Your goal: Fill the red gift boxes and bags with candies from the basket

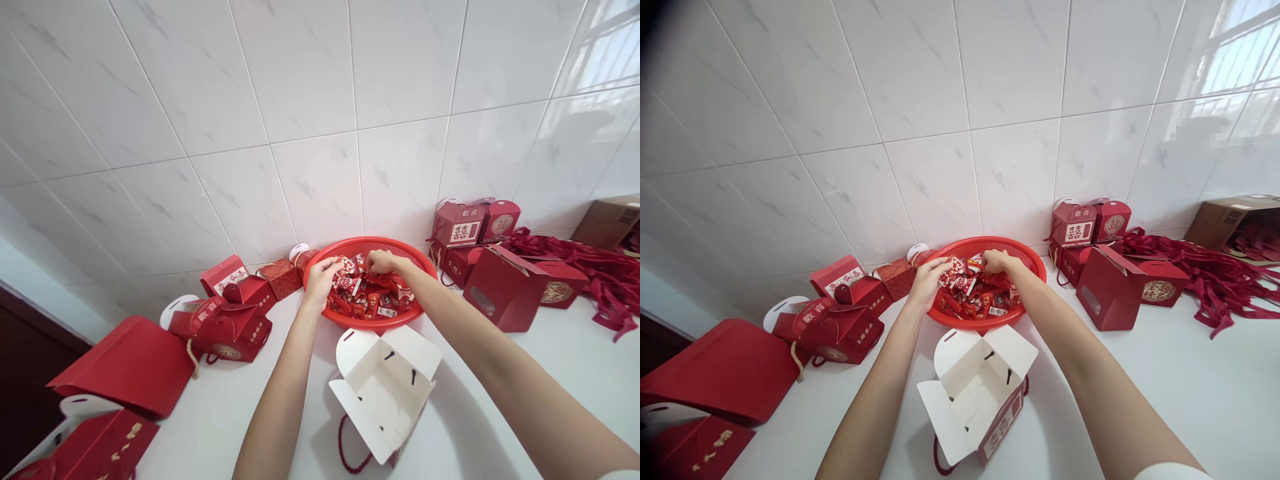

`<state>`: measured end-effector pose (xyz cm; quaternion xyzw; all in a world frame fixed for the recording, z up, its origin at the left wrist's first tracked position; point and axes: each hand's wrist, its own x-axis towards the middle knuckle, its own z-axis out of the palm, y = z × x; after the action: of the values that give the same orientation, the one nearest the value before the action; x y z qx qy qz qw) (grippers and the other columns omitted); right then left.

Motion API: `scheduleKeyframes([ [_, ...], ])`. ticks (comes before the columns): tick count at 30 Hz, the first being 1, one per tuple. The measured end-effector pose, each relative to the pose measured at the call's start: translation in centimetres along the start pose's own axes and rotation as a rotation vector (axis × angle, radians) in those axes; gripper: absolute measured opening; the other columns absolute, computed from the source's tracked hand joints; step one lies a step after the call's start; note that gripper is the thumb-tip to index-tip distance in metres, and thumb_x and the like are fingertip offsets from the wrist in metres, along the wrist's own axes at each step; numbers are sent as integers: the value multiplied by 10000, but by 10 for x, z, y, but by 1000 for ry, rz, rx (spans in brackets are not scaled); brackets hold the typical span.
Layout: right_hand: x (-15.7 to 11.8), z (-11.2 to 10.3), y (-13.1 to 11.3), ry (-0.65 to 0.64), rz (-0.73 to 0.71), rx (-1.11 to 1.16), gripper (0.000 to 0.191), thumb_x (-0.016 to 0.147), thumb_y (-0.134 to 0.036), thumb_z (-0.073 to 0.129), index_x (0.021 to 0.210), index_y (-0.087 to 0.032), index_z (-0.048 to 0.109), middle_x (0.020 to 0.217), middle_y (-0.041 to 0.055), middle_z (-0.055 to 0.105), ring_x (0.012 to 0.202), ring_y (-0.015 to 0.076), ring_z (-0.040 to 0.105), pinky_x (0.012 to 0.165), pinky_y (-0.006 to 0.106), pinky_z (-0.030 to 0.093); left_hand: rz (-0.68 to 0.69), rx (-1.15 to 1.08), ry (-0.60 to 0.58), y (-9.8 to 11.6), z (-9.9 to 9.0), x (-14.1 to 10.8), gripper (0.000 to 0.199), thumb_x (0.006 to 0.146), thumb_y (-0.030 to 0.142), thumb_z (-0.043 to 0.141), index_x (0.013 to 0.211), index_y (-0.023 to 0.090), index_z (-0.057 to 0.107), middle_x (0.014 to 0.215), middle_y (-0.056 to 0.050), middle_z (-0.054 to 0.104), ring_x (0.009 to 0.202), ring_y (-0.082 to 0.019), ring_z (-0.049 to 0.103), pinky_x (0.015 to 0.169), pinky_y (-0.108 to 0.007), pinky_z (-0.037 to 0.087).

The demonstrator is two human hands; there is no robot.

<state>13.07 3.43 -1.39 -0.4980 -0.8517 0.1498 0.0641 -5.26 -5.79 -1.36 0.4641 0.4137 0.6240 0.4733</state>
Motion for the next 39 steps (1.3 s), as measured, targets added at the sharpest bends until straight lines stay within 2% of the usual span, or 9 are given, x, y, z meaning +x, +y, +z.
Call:
scheduleKeyframes([
  [3, -3, -8, 8, 59, -25, 356, 39, 728, -171, 602, 723, -176, 641, 684, 10, 623, 605, 132, 538, 584, 250, 429, -13, -21, -4, 0, 0, 1, 228, 514, 272, 849, 711, 202, 760, 743, 10, 735, 744, -156, 644, 770, -268, 472],
  [6, -2, -14, 6, 202, -92, 879, 63, 720, -226, 635, 724, -168, 609, 675, -6, 583, 606, 113, 520, 575, 228, 440, -13, -37, 5, -2, -1, 3, 233, 514, 274, 855, 713, 203, 758, 740, 10, 733, 743, -161, 648, 760, -271, 474],
  [10, -7, -19, -7, 135, -159, 1247, 102, 714, -229, 677, 757, -164, 611, 667, -14, 551, 608, 121, 546, 549, 232, 496, 7, -36, 33, -6, -3, 6, 231, 516, 286, 854, 710, 202, 760, 752, 7, 735, 749, -161, 642, 762, -275, 470],
  [15, -26, -22, -24, -83, -237, 1237, 174, 814, -316, 702, 880, -161, 660, 839, 42, 673, 710, 163, 652, 655, 303, 582, 83, -1, -60, -3, -4, 4, 284, 561, 335, 851, 796, 188, 790, 814, -18, 760, 809, -179, 658, 830, -298, 481],
  [17, -34, -21, -28, -100, -284, 1163, 246, 800, -354, 750, 938, -161, 687, 937, 60, 705, 806, 180, 675, 728, 316, 591, 105, 7, -80, -1, -4, 2, 308, 569, 345, 860, 823, 183, 796, 849, -32, 769, 846, -189, 668, 865, -310, 483],
  [22, -53, -14, -28, 68, -240, 1151, 354, 694, -347, 849, 950, -142, 717, 928, 69, 735, 839, 187, 685, 776, 309, 581, 66, -7, -126, 1, -4, -1, 398, 540, 356, 896, 871, 164, 787, 887, -56, 769, 864, -201, 681, 871, -331, 497],
  [29, -90, -20, -33, 129, -144, 1320, 344, 697, -368, 834, 943, -172, 693, 995, 76, 736, 890, 215, 689, 688, 319, 610, 84, -44, -135, 11, 1, -5, 389, 538, 317, 899, 867, 157, 764, 880, -45, 757, 845, -183, 676, 870, -332, 501],
  [35, -112, -25, -53, 245, -238, 1304, 402, 677, -383, 855, 973, -169, 689, 931, 51, 734, 851, 192, 692, 693, 299, 586, 175, 41, -190, 42, 16, -25, 321, 565, 310, 884, 806, 153, 741, 820, -22, 720, 799, -158, 643, 823, -291, 494],
  [39, -122, -25, -60, 321, -294, 1318, 377, 672, -383, 853, 936, -173, 685, 863, 30, 729, 761, 166, 687, 690, 292, 570, 162, 117, -249, 58, 16, -43, 301, 609, 339, 865, 822, 163, 747, 814, -20, 707, 752, -153, 634, 763, -288, 505],
])
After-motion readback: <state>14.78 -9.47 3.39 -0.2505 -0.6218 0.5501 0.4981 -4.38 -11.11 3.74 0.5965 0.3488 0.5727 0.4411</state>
